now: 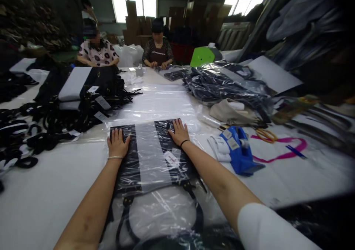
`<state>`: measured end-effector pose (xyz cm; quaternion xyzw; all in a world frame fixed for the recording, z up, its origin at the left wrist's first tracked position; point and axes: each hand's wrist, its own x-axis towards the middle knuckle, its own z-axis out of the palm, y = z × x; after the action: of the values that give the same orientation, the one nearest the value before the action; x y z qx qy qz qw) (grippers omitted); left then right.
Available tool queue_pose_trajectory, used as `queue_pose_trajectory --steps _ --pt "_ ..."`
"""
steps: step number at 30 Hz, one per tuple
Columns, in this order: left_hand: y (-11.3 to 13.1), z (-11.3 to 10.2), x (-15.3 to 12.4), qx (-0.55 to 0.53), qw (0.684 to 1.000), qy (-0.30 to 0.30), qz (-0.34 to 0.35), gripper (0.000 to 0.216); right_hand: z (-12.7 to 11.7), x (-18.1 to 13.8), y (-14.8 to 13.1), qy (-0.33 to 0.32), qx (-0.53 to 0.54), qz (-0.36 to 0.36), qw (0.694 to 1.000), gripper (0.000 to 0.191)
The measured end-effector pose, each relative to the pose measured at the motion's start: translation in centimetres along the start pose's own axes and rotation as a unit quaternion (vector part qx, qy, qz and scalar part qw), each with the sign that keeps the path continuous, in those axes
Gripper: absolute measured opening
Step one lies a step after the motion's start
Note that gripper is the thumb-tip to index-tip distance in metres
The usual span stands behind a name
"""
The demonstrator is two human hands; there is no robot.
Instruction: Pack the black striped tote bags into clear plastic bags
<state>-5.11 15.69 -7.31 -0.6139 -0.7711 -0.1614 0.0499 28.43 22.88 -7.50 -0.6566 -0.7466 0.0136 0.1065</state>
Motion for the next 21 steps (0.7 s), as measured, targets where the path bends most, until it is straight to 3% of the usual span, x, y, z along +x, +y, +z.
queue_pose_trajectory --steps 9,21 --pt "-0.2 -0.2 -0.7 -0.006 1.0 0.009 -0.026 0.074 0.6 -0.5 0.4 0.022 0.007 0.009 1.0 0.075" --pt "-1.2 0.2 -2.4 0.007 1.0 0.01 0.006 0.076 0.9 -2.0 0.6 0.061 0.06 -0.014 0.996 0.078"
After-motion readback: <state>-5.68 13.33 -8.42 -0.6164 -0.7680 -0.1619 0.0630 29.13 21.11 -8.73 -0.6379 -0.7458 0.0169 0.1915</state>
